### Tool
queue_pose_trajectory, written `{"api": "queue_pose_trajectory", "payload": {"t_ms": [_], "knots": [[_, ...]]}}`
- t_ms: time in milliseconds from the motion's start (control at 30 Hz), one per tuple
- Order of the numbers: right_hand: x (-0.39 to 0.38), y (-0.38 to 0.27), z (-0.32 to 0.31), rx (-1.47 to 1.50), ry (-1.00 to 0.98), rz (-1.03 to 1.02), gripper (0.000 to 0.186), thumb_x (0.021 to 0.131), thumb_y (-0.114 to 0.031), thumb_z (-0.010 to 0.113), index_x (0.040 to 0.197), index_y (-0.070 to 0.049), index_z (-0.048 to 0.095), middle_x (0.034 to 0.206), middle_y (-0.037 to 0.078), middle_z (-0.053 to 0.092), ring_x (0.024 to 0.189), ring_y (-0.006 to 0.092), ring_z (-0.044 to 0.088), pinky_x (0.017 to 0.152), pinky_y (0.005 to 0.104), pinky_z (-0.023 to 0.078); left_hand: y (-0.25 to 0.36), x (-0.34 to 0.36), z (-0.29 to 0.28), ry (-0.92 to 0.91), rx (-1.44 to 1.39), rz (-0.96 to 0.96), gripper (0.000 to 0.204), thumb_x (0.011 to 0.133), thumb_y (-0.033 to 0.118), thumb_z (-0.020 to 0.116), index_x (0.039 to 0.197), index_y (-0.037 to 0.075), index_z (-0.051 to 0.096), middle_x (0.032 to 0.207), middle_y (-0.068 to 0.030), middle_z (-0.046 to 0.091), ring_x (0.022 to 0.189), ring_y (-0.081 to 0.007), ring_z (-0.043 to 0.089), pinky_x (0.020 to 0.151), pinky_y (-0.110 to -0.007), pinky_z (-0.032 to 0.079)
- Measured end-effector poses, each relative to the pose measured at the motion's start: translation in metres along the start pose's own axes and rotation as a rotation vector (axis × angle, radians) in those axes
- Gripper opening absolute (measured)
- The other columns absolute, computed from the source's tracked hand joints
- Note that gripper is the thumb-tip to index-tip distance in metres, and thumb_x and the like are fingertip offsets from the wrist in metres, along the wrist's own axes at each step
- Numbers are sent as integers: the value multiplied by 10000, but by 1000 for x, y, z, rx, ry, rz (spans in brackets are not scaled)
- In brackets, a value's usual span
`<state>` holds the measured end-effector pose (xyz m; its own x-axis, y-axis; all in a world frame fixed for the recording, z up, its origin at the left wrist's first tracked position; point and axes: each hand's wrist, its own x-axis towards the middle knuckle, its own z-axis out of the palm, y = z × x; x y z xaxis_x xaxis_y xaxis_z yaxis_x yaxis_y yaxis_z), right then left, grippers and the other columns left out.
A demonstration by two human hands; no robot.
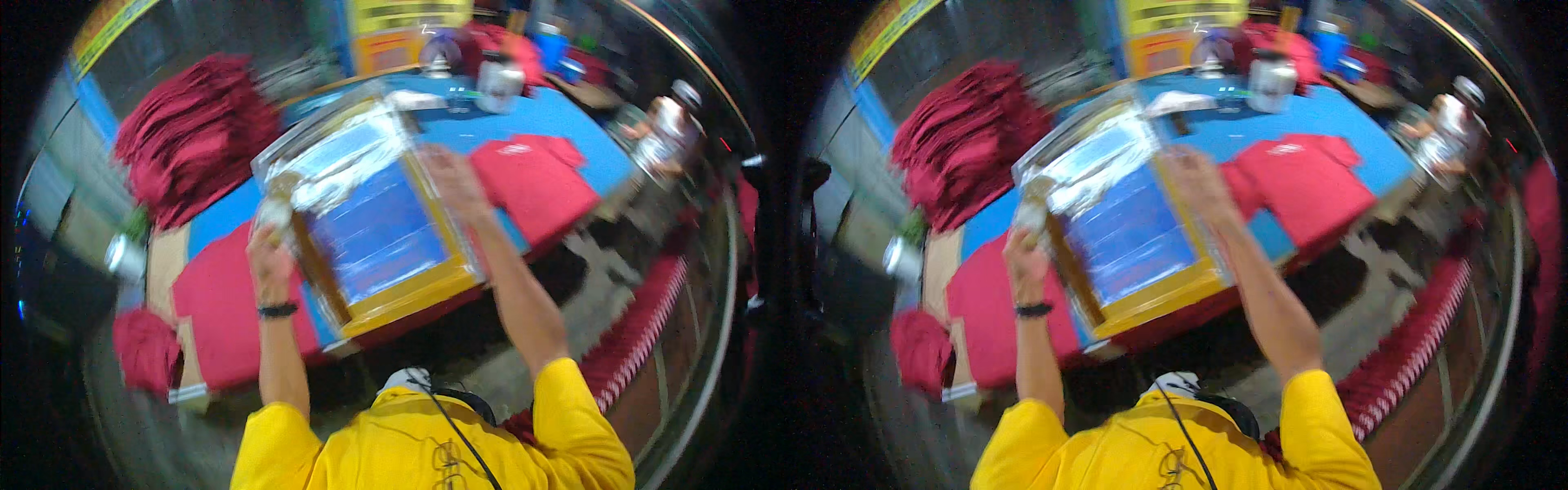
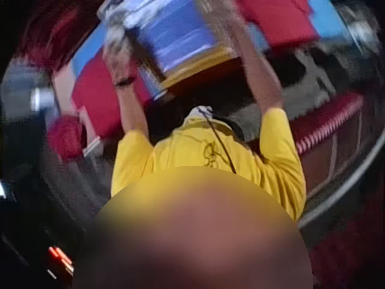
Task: The person lays red t-shirts on a blue table, aligns a screen printing frame, and uses a squeegee to pull white ink across the screen to print a logo. Printed shirts are folded and placed on a drying rack while new shirts are prepared for the next cycle.
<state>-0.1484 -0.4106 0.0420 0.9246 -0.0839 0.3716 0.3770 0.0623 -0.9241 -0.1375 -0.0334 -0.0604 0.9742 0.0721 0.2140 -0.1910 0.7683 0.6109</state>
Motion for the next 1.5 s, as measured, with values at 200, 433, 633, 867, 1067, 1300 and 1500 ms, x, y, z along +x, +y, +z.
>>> {"api": "queue_pose_trajectory", "payload": {"t_ms": [200, 433, 633, 867, 1067, 1300, 1500], "knots": [[-1, 29, 76, -302, -25, -16, 390, 1107, -274, 598, 1352, 16, 685, 1118, 75, 746, 978, 129, 655, 872, 305, 538, 89, -2, -21, 61, 232, 143, 505, 920, 32, 615, 1414, -71, 610, 1403, -168, 671, 1296, -288, 641, 1150, -411, 486], [24, 56, 59, -161, -292, 298, 361, 1092, -202, 591, 1342, 46, 672, 1147, 105, 750, 1016, 148, 668, 920, 323, 537, 102, -31, 16, 333, 295, 21, 560, 909, 22, 557, 1463, -58, 563, 1402, -185, 670, 1307, -320, 650, 1168, -450, 501], [39, 68, 60, -97, -428, 515, 394, 1096, -185, 595, 1404, 58, 636, 1095, 84, 743, 984, 130, 667, 886, 308, 535, 100, -39, 30, 560, 379, -74, 603, 874, 31, 575, 1472, -43, 552, 1405, -184, 668, 1300, -328, 659, 1166, -458, 507], [51, 81, 65, -159, -455, 654, 381, 1113, -170, 600, 1440, 27, 618, 1130, 82, 749, 1001, 120, 673, 899, 293, 539, 93, -23, 22, 634, 286, -127, 672, 814, 16, 664, 1472, -48, 542, 1393, -178, 666, 1306, -291, 651, 1182, -422, 480], [55, 83, 63, -199, -439, 631, 423, 1098, -214, 600, 1444, 27, 629, 1110, 94, 762, 960, 135, 685, 864, 309, 541, 93, -9, 22, 621, 314, -130, 652, 820, 15, 659, 1454, -77, 539, 1392, -198, 662, 1318, -297, 645, 1200, -429, 469], [58, 79, 62, -191, -443, 575, 391, 1106, -205, 588, 1408, 32, 665, 1123, 97, 770, 986, 143, 698, 899, 311, 552, 88, -11, 25, 584, 371, -97, 644, 833, 14, 624, 1463, -83, 533, 1399, -203, 656, 1302, -298, 650, 1196, -416, 471], [64, 78, 63, -296, -444, 565, 418, 1096, -240, 592, 1395, 41, 670, 1126, 135, 783, 979, 177, 716, 894, 324, 558, 84, -9, 22, 582, 294, -162, 634, 851, 6, 608, 1470, -99, 525, 1387, -214, 659, 1271, -302, 670, 1164, -424, 510]]}}
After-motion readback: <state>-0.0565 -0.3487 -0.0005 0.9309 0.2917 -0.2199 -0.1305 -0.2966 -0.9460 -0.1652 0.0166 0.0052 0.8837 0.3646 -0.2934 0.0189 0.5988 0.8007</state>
